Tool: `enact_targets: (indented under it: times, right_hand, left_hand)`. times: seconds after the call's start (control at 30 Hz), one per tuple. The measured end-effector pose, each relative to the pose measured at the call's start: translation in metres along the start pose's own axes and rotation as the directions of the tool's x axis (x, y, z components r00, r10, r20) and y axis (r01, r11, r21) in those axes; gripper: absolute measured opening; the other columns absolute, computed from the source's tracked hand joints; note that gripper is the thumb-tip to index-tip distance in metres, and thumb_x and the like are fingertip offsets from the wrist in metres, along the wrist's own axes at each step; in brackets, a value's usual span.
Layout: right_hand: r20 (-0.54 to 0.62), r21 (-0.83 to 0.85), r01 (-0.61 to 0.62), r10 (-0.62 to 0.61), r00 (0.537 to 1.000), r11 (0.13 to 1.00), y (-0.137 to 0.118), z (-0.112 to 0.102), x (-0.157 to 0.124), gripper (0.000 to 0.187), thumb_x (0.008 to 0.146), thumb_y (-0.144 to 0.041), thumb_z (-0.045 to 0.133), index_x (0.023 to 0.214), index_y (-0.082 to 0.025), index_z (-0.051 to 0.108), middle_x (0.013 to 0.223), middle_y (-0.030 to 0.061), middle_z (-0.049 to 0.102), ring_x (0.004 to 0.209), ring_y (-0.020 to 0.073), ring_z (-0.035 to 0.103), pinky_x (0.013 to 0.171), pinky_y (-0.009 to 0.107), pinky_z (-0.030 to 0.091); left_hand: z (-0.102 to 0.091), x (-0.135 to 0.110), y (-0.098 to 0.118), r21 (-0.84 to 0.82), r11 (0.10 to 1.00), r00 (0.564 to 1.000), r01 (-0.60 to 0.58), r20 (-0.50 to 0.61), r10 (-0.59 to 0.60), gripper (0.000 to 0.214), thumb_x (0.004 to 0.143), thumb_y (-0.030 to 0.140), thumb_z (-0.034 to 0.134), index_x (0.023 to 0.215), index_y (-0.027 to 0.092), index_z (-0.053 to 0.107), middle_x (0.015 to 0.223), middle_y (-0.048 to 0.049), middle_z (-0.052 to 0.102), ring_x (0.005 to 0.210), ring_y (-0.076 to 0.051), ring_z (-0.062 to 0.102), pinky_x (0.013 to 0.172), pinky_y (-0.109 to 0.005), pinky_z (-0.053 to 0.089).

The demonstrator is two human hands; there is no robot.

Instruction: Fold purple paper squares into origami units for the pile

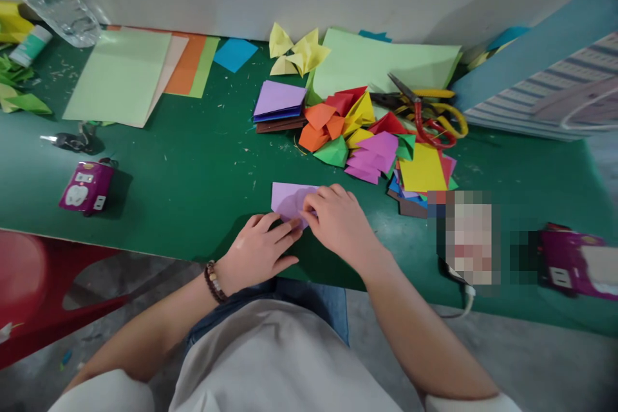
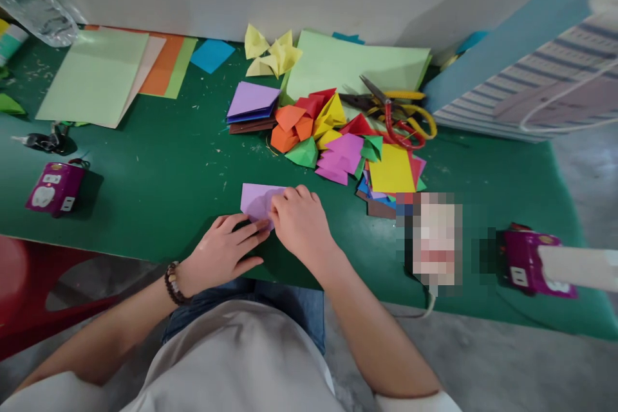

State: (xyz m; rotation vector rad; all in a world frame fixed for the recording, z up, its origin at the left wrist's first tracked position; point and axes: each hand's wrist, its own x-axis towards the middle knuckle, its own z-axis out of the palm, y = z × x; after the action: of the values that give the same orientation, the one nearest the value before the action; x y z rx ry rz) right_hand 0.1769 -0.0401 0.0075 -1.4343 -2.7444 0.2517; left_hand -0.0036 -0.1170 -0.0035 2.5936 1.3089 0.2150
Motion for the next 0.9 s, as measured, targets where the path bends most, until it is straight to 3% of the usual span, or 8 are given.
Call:
enact_targets:
  times: [0.1,0.27,0.37,0.47,0.7,0.9]
  right_hand:
    - [-0.006,0.018,0.011,-0.011,1.000,1.000,0.003,0.002,-0.001,0.009,0.088,-0.022,0.056,0.082,-0.019,0.061,0.086,0.0082,0.062,0.089,0.0251,0.050,0.069,0.035,0.032]
    - [-0.058,0.096,0.037,-0.032,0.998,0.995,0.008,0.006,-0.005,0.008,0.089,-0.022,0.055,0.092,-0.019,0.062,0.092,0.0083,0.062,0.092,0.0249,0.050,0.074,0.036,0.035]
    - [-0.167,0.155,0.063,-0.037,0.985,0.986,0.012,0.010,-0.013,0.012,0.089,-0.025,0.057,0.098,-0.020,0.063,0.099,0.0087,0.062,0.097,0.0243,0.050,0.078,0.036,0.036]
    - [-0.245,0.175,0.072,-0.027,0.969,0.982,0.016,0.016,-0.025,0.012,0.091,-0.028,0.055,0.088,-0.021,0.065,0.092,0.0068,0.062,0.093,0.0226,0.050,0.078,0.034,0.036]
    - [-0.219,0.112,0.165,-0.137,0.966,0.980,0.012,0.029,-0.033,0.026,0.094,-0.019,0.047,0.072,-0.020,0.062,0.071,0.0051,0.059,0.075,0.0197,0.047,0.069,0.032,0.033]
    - [-0.226,0.115,0.239,-0.209,0.952,0.964,0.006,0.033,-0.034,0.029,0.094,-0.018,0.045,0.071,-0.019,0.061,0.069,0.0053,0.059,0.072,0.0188,0.048,0.068,0.031,0.035]
  left_hand:
    - [-0.003,0.005,-0.014,-0.018,0.995,0.995,-0.097,0.017,0.098,0.043,0.093,0.044,0.049,0.129,0.020,0.055,0.127,-0.0076,0.060,0.119,-0.026,0.048,0.093,-0.042,0.042]
    - [-0.003,0.016,-0.034,-0.068,0.960,0.963,-0.270,-0.043,0.268,0.030,0.095,0.038,0.048,0.115,0.021,0.063,0.118,-0.0049,0.065,0.129,-0.023,0.046,0.108,-0.040,0.035]
    - [0.000,0.018,-0.036,-0.096,0.959,0.962,-0.268,-0.073,0.262,0.029,0.096,0.036,0.047,0.114,0.020,0.064,0.119,-0.0047,0.065,0.128,-0.022,0.048,0.110,-0.040,0.035]
    - [0.001,0.017,-0.035,-0.125,0.957,0.964,-0.263,-0.075,0.255,0.029,0.096,0.036,0.047,0.113,0.020,0.064,0.119,-0.0053,0.065,0.131,-0.022,0.046,0.110,-0.040,0.035]
    - [0.001,0.017,-0.033,-0.147,0.965,0.976,-0.217,-0.053,0.211,0.036,0.096,0.036,0.046,0.127,0.020,0.054,0.127,-0.0067,0.062,0.132,-0.021,0.045,0.111,-0.042,0.034]
    - [0.002,0.017,-0.032,-0.147,0.969,0.979,-0.198,-0.069,0.189,0.033,0.094,0.034,0.051,0.121,0.016,0.055,0.130,-0.0091,0.060,0.129,-0.020,0.048,0.111,-0.041,0.034]
